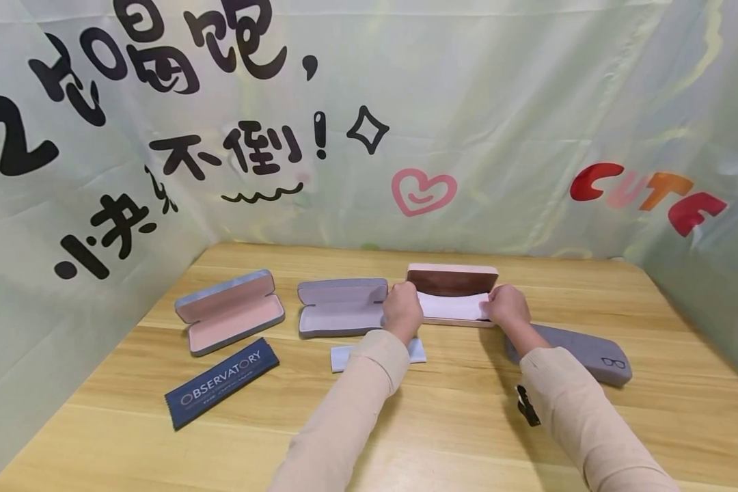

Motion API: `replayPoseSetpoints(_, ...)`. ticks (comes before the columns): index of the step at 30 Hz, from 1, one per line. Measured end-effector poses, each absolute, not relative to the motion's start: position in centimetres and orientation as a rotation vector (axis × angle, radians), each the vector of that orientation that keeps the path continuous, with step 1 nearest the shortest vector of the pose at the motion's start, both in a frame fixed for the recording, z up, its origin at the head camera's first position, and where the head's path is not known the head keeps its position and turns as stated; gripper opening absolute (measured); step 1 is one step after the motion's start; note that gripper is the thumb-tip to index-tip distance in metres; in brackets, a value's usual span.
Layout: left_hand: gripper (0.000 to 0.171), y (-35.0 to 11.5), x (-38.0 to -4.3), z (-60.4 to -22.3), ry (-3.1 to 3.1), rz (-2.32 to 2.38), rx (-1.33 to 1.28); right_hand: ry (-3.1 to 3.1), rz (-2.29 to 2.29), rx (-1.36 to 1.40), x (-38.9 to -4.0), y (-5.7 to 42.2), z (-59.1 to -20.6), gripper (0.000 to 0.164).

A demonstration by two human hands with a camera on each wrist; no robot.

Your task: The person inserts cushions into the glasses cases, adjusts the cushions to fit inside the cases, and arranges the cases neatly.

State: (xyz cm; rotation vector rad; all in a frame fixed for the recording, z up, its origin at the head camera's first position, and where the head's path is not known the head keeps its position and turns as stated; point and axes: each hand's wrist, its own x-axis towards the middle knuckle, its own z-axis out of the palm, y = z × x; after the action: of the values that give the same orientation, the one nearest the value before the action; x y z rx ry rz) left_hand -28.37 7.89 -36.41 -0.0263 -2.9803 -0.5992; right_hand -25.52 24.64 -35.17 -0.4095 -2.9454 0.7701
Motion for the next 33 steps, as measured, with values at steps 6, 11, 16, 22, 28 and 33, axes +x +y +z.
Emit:
replayPoseSetpoints(6, 0.013, 8.1, -28.4, -36.4, -3.008, -0.521, -0.040, -2.953, 0.769, -0.414, -25.5, 24.7, -35.2, 0.025)
replayPoseSetpoints(11, 0.016, 8.0, -28.5, -36.6, -2.999, -0.459, -0.083, -2.954, 0.773, -0.425, -25.6, 24.7, -35.1, 0.030)
replayPoseSetpoints(16, 0.018, 7.9, -28.5, -36.7, -2.971, -0.361, -0.138, -2.949, 0.735, -0.441, -25.6, 24.7, -35.1, 0.027)
replayPoseSetpoints(22, 0.019, 7.4, -28.2, -36.9, -2.926, -0.310, -0.224, -2.951, 0.675, -0.386, -25.6, 25.0, -35.2, 0.019)
replayPoseSetpoints(28, 0.033, 6.7, -27.9, -36.7, -2.997, -0.414, -0.335, -2.924, 0.660, -0.198, -25.3, 25.8, -34.9, 0.018)
replayPoseSetpoints(33, 0.055, 5.9, -27.6, -36.3, -3.072, -0.651, -0.397, -2.896, 0.762, -0.066, -25.0, 26.6, -34.4, 0.016)
